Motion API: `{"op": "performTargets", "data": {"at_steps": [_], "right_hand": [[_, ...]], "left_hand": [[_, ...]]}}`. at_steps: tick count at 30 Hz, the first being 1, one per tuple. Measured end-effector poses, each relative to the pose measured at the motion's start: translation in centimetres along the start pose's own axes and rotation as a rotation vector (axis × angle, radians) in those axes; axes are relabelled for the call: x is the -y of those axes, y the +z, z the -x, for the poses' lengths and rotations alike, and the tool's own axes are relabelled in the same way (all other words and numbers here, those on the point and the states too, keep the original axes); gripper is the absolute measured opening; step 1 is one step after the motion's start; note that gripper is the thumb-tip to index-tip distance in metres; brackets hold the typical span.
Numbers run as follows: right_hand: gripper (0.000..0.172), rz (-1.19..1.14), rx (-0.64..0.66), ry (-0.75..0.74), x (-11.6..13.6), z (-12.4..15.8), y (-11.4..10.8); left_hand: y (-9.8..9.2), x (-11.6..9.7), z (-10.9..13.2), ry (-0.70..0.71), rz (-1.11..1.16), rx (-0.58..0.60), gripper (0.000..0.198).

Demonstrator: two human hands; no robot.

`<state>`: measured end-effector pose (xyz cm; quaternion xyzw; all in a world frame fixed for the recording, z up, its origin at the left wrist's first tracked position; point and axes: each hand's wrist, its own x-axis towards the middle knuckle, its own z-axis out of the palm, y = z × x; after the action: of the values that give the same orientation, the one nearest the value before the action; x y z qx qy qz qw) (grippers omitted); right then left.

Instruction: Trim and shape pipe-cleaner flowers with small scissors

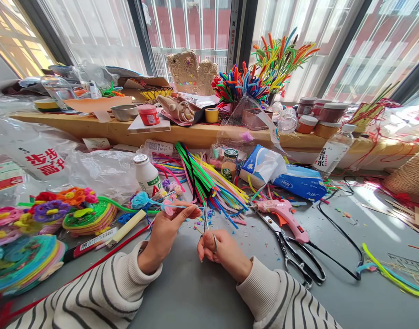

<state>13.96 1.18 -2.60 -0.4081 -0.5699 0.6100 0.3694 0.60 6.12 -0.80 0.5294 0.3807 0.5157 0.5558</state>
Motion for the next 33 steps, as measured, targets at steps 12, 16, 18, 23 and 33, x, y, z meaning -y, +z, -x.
{"op": "performTargets", "data": {"at_steps": [12, 16, 18, 23, 33], "right_hand": [[0.06, 0.057, -0.119, 0.055, -0.4, -0.17, 0.05], [0.063, 0.027, -0.059, 0.029, -0.36, -0.13, 0.04], [0.061, 0.05, -0.056, 0.017, -0.34, -0.06, 0.04], [0.059, 0.105, -0.068, 0.012, -0.43, -0.05, -0.04], [0.061, 0.161, -0.044, -0.019, -0.27, -0.03, 0.1]], "left_hand": [[-0.2, -0.61, -0.6, -0.047, 0.122, -0.097, 0.015], [-0.09, -0.45, -0.53, -0.082, 0.097, -0.081, 0.014], [-0.02, -0.4, -0.49, -0.085, 0.074, -0.066, 0.014], [0.07, -0.52, -0.48, -0.084, 0.045, -0.079, 0.014], [0.08, -0.3, -0.36, -0.051, 0.043, -0.028, 0.011]]}}
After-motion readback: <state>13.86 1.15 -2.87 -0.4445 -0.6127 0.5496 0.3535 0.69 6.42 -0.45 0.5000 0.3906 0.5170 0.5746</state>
